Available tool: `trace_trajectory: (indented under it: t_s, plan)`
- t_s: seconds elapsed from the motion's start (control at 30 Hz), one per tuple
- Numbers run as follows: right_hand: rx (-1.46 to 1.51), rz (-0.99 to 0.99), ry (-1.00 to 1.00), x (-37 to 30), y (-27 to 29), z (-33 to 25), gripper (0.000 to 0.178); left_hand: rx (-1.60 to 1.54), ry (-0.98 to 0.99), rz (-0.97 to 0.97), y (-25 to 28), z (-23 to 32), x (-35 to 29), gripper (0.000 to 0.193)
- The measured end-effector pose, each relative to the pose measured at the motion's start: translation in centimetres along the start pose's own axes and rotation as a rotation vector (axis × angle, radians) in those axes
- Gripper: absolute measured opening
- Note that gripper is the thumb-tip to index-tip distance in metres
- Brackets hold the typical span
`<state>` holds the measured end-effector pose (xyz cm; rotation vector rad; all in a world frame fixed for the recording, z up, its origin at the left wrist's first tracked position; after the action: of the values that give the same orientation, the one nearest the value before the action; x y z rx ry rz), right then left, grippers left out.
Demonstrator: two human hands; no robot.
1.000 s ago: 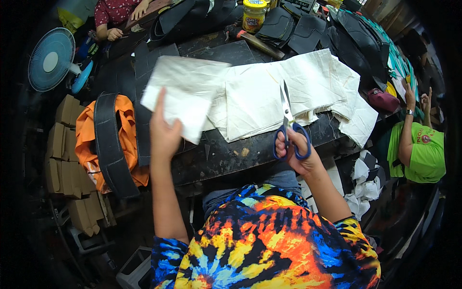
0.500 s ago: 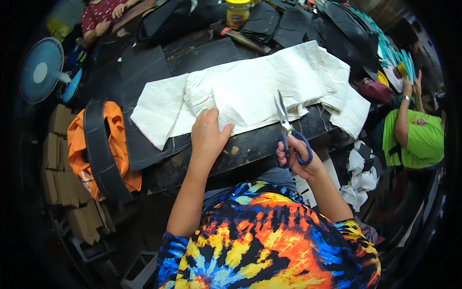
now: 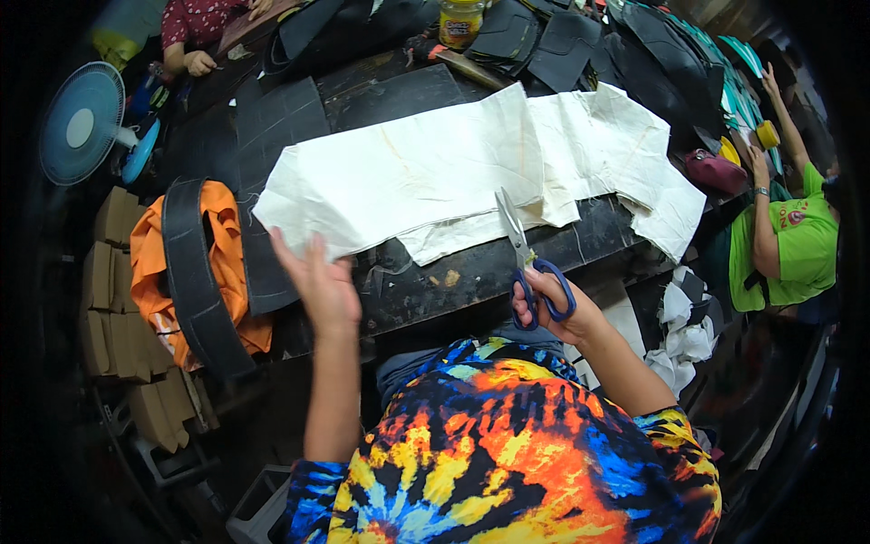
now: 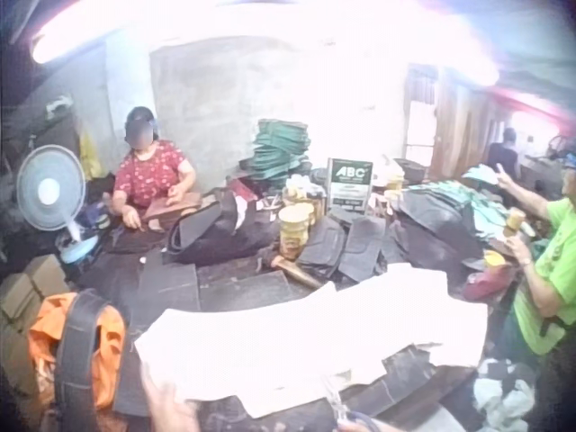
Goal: The person unfolds a white fabric on a work table, then uses shears to cut it into multiple rectangular pieces. The person repeatedly folds and cuts the fabric, stacking the cut pieces on the table.
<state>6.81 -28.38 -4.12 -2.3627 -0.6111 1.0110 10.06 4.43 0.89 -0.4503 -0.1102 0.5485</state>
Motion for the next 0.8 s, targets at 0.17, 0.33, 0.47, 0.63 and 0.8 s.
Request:
trace_trajectory:
  t_s: [0.17,0.33,0.47,0.63,0.8]
  plan:
    - [-0.287,-0.096,-0.018,-1.0,-1.3,-0.1,0.044,0.039,-0.148,-0.11,-2.7,-1.2,-2.7,0.079]
    - [-0.306,-0.235,-0.197,-0.8,-3.4,1.4,0.049,0.084,-0.082,-0.011,0.1,0.4,-0.3,0.083]
    - [-0.364,-0.107,-0.229,0.7,-2.7,0.0,0.048,-0.105,-0.015,-0.053,-0.4,-0.6,-3.3,0.078]
    - [-0.601,-0.14,-0.107,1.0,-3.6,-2.1,0.031,-0.037,0.172,-0.177,-3.9,-2.3,-7.6,0.058]
    - [-0.692,-0.065,-0.015,0.3,-3.6,-2.5,0.033,-0.258,0.416,-0.415,-9.7,-4.9,-7.8,0.042]
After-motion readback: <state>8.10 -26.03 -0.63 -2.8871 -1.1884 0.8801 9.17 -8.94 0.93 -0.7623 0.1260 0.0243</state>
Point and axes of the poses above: each hand's wrist, its own x-axis towards the middle knuckle, its own y-axis out of the back of the hand, z = x × y, the point moved 9 cm from there along x, towards the middle knuckle, and after that the axes turned 8 degrees about -z, right-handed, at the moved point
